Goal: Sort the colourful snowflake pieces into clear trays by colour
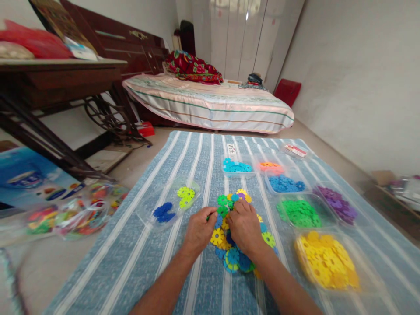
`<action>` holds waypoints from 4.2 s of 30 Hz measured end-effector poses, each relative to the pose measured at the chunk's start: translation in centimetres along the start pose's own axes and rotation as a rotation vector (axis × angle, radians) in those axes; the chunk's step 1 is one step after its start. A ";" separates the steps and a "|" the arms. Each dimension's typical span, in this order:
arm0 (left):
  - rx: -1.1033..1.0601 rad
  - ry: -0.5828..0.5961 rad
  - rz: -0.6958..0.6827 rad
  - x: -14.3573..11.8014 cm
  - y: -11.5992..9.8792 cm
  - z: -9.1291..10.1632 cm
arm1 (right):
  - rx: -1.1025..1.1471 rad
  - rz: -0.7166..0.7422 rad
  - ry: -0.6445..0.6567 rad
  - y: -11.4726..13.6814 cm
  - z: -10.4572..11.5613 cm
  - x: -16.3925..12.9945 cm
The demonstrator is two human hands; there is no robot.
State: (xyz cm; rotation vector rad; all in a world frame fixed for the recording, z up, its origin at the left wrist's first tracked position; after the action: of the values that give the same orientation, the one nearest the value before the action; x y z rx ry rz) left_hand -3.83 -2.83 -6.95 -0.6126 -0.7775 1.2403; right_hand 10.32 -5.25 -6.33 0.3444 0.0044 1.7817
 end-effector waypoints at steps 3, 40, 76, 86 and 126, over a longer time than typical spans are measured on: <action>-0.013 -0.008 0.033 0.0 0.0 0.1 | 0.013 0.017 0.000 -0.1 0.0 -0.2; -0.125 -0.004 0.102 0.2 1.5 -0.5 | -0.068 -0.133 -0.451 -5.7 7.1 -4.0; -0.267 0.012 0.139 0.1 1.5 -0.7 | 0.139 -0.228 -0.387 -8.0 6.6 0.3; -0.209 0.010 0.070 -0.2 1.1 -0.8 | 0.126 0.065 0.080 0.7 2.1 -1.8; -0.337 0.030 0.164 -0.2 1.4 -0.9 | 0.149 0.077 -0.131 4.3 2.4 -4.0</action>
State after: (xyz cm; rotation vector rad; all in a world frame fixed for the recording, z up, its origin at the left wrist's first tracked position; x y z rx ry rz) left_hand -3.94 -2.68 -8.61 -0.9831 -0.9345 1.2554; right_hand 7.62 -10.55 -4.16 0.5752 0.0314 1.8359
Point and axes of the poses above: each hand's wrist, its own x-axis towards the middle knuckle, its own z-axis out of the back of the hand, y = z × x, the point moved 3 cm from there along x, towards the middle knuckle
